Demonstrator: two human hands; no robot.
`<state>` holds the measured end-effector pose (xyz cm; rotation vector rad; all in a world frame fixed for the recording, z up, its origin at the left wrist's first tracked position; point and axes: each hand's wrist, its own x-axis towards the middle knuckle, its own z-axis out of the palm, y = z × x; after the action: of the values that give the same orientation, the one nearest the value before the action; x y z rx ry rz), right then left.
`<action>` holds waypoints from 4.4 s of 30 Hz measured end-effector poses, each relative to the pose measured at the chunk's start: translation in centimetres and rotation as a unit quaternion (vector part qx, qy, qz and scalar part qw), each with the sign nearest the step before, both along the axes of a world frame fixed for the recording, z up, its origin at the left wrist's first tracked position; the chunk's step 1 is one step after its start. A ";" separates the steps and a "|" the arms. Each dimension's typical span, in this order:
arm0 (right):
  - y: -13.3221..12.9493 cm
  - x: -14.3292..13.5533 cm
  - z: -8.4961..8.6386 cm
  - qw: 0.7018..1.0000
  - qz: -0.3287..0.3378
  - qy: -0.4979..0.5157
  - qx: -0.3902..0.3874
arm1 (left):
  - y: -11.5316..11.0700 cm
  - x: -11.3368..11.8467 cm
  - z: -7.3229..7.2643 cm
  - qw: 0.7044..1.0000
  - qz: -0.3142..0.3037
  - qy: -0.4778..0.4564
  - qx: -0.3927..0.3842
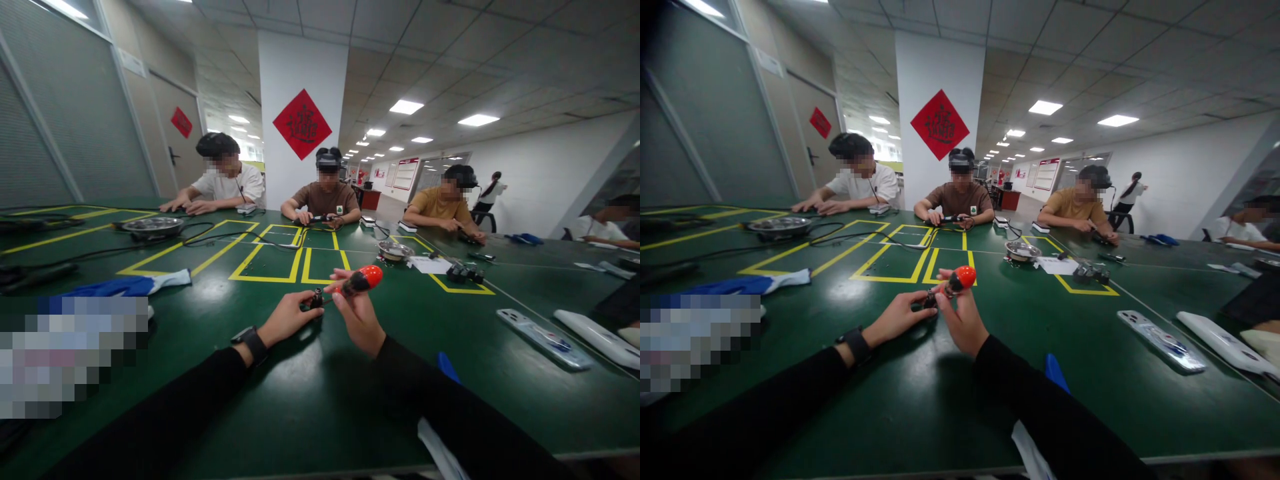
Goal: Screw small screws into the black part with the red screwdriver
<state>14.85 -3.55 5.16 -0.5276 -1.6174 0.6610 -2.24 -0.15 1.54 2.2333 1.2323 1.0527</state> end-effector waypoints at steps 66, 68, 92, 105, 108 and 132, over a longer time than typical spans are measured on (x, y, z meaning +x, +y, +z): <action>1.7 0.3 -0.3 0.977 0.069 0.165 -0.118 | 0.3 -0.2 -0.4 1.000 -0.008 0.016 0.002; 1.7 0.3 -0.5 0.976 0.070 0.167 -0.124 | 0.3 -0.2 -0.4 1.000 -0.009 0.016 0.001; 6.2 2.9 -4.3 0.889 0.018 0.273 -0.368 | 1.6 -0.8 -1.4 0.999 0.018 -0.030 -0.024; 6.2 3.2 -4.3 0.890 0.026 0.271 -0.367 | 4.0 -2.7 -0.8 0.969 0.201 -0.132 0.060; 6.2 3.3 -4.3 0.890 0.022 0.268 -0.369 | 6.4 -6.8 -0.8 0.949 0.299 -0.080 0.056; 6.2 3.1 -4.5 0.903 0.035 0.226 -0.364 | 8.2 -18.8 -0.7 0.861 0.335 0.336 0.181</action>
<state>17.95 2.64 0.65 -0.7812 -0.9172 1.3509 -21.00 8.07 0.80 2.6356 2.4162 0.7486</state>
